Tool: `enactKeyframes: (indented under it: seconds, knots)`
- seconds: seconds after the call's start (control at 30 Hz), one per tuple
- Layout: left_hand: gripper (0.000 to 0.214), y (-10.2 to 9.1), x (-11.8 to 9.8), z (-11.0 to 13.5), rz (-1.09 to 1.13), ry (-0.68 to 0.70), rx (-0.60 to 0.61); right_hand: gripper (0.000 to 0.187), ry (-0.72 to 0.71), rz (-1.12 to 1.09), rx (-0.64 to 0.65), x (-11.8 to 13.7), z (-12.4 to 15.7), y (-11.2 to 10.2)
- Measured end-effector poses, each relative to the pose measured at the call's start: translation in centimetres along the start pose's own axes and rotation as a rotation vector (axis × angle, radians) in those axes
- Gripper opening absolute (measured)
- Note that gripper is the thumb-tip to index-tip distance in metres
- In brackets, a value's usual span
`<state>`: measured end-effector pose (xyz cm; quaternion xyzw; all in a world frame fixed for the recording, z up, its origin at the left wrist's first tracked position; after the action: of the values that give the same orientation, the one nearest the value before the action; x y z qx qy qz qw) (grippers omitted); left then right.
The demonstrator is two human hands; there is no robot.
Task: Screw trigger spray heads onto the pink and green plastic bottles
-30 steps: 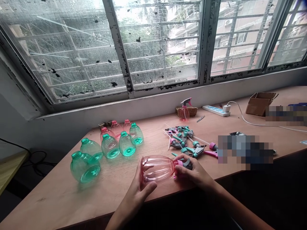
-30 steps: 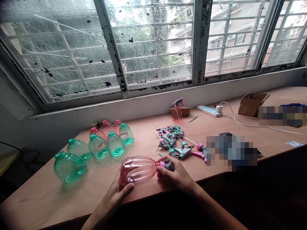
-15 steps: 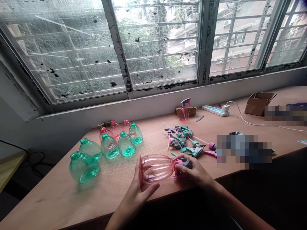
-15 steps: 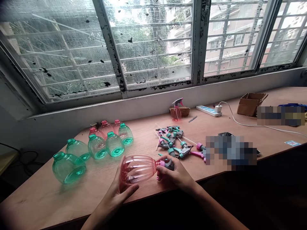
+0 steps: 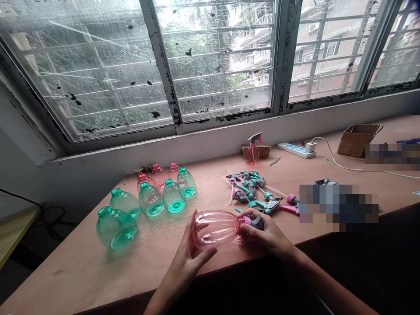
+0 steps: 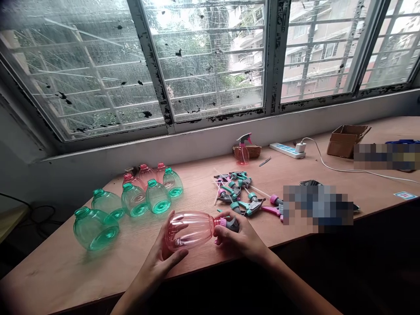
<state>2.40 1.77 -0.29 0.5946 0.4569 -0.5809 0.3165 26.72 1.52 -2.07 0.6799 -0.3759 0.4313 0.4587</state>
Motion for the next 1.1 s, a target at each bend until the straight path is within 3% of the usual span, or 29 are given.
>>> enactKeyframes:
  seconds: [0.27,0.5,0.73,0.87,1.0,1.1]
  knots:
    - [0.107,0.0,0.2,-0.1,-0.023,0.055,0.006,0.036,0.015,-0.02,-0.008,-0.1,-0.1,-0.1]
    - [0.098,-0.3,0.2,0.0,0.023,0.045,-0.002,0.033,-0.007,-0.001,0.008,0.0,-0.2,0.0]
    - [0.096,-0.4,0.8,-0.5,-0.101,0.076,-0.061,0.04,0.049,0.059,0.02,0.0,0.0,-0.1]
    - [0.099,-0.5,0.5,-0.3,-0.065,0.032,-0.06,0.046,0.075,0.126,0.009,0.5,0.1,0.1]
    - [0.086,-0.9,0.3,-0.5,0.05,-0.066,-0.103,0.05,0.091,0.161,0.009,0.7,0.1,0.3]
    - [0.083,-0.9,0.3,-0.7,0.021,-0.057,-0.106,0.049,0.091,0.166,0.003,0.6,0.1,0.2]
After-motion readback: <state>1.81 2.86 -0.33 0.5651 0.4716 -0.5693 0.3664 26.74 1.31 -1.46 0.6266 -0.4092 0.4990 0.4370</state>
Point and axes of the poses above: each hand's wrist, its own z-axis away from the middle knuckle, its own y-axis out of the palm, x = y × z, the point moved 2 cm from there along -z, towards the middle knuckle, and after that the axes turned 1 degree about x, right-handed, at the moved point
